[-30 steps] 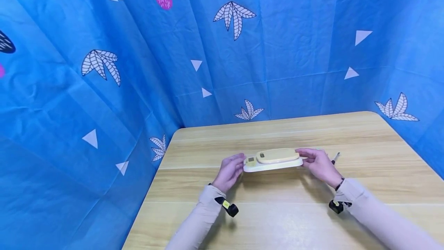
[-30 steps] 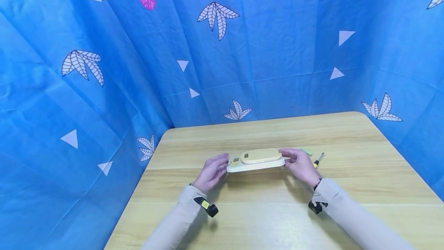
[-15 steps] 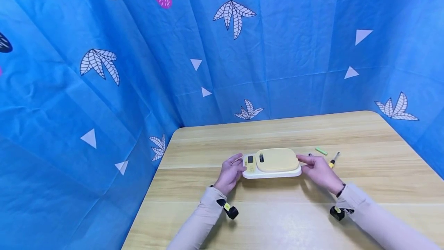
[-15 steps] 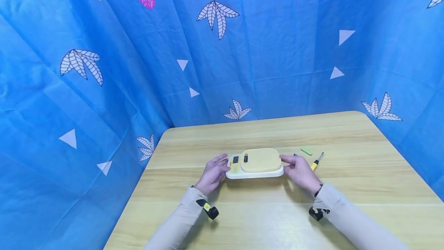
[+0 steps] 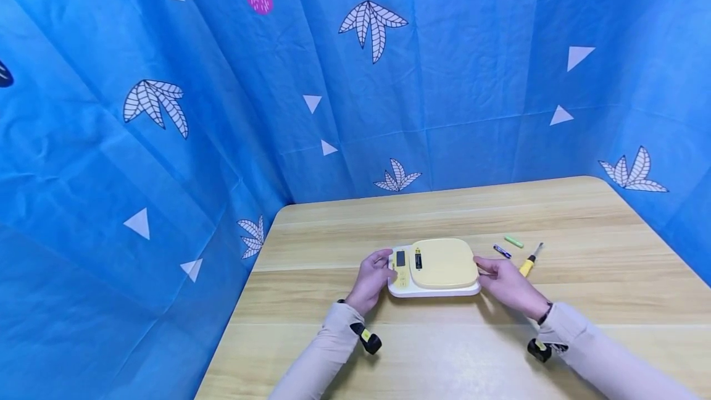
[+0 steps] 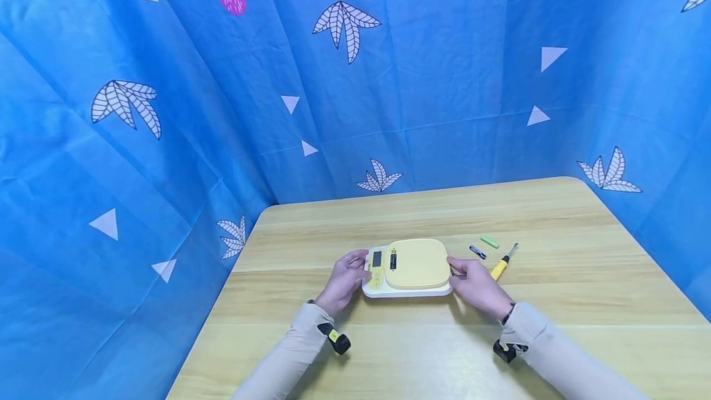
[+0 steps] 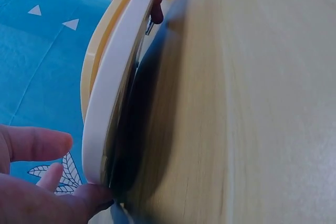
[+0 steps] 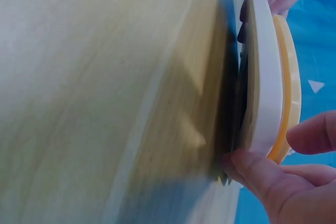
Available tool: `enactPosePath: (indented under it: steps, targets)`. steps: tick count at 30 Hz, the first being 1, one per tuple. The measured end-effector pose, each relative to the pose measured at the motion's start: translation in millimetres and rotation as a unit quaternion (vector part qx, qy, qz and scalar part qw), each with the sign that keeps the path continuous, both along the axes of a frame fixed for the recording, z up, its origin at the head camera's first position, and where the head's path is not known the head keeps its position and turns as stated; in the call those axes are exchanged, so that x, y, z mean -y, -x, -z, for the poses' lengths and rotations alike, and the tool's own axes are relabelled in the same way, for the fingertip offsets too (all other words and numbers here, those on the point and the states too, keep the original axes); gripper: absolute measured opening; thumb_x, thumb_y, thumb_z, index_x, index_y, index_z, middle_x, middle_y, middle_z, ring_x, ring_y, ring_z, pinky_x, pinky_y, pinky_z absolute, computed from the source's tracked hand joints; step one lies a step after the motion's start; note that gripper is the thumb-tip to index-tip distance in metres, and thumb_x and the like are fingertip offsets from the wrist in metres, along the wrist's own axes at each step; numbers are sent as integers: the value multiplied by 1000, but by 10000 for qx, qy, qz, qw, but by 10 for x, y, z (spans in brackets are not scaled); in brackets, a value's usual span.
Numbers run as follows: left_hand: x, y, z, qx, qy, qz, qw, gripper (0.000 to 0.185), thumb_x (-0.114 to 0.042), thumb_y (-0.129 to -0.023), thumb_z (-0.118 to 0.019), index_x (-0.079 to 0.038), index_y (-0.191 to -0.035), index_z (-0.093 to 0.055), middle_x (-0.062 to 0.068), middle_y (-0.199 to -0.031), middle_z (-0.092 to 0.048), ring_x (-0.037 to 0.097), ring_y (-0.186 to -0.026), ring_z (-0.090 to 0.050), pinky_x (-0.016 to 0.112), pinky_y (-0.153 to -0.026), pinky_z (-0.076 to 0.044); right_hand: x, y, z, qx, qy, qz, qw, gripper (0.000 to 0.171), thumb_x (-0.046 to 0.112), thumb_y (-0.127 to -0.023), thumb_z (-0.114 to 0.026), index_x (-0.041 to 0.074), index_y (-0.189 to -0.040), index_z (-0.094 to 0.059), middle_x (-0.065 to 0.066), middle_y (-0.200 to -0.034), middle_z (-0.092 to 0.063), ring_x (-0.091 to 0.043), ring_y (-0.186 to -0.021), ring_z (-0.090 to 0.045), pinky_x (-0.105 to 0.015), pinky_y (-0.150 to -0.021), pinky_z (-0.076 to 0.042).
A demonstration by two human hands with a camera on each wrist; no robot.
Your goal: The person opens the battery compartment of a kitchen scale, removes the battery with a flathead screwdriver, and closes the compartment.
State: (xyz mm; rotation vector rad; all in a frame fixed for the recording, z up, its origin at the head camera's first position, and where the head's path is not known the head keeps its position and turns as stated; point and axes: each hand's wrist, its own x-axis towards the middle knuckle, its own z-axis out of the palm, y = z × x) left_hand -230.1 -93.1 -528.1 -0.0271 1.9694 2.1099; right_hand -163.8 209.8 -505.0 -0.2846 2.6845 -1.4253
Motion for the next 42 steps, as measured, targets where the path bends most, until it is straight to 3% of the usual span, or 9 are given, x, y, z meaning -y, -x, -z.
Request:
enactPosePath:
  steps: [10,21,24,30,36,42]
  targets:
    - [-32,-49,19,-147,470,86,9987,61,15,-80,-62,7,-140,-53,33,-158,-41,47,-153,-32,54,-130,-28,53,-41,6,183,-131,33,9997,51,3,-97,-60,-20,-140,-45,-38,-148,-45,-55,-138,-45,-60,-115,-42]
    - [-31,-46,17,-156,778,186,9967,57,7,-84,-64,3,-141,-55,29,-163,-35,47,-156,-26,57,-133,-20,45,-43,29,33,-96,-126,9999,54,1,-96,-62,-23,-140,-43,-41,-143,-48,-54,-131,-55,-54,-107,-52]
    - [-18,-25,2,-157,878,141,9959,56,5,-86,-65,1,-140,-56,29,-161,-38,47,-154,-30,58,-132,-23,38,-44,29,103,-30,-196,9997,58,5,-97,-63,-23,-142,-40,-42,-143,-49,-52,-128,-59,-53,-106,-54]
    - [56,111,-36,-334,1385,247,9895,55,-6,-92,-65,-1,-146,-52,25,-157,-45,47,-147,-41,62,-125,-36,0,-72,-9,402,-61,67,9992,63,15,-100,-66,-19,-145,-41,-36,-134,-61,-46,-118,-68,-50,-102,-61]
    - [142,312,-22,-303,1915,336,9805,53,-12,-97,-62,-3,-148,-52,24,-157,-47,45,-148,-42,61,-126,-36,-49,-98,-52,1085,265,5,9937,69,15,-100,-65,-22,-148,-31,-21,-103,-71,-26,-84,-73,-32,-71,-67]
    - [112,451,3,-366,2288,680,9704,50,-13,-98,-63,-2,-146,-54,24,-153,-52,42,-144,-47,57,-125,-39,-77,-125,10,1820,1000,-328,9777,76,17,-104,-59,-23,-152,-16,-21,-92,-74,-28,-75,-74,-39,-69,-69]
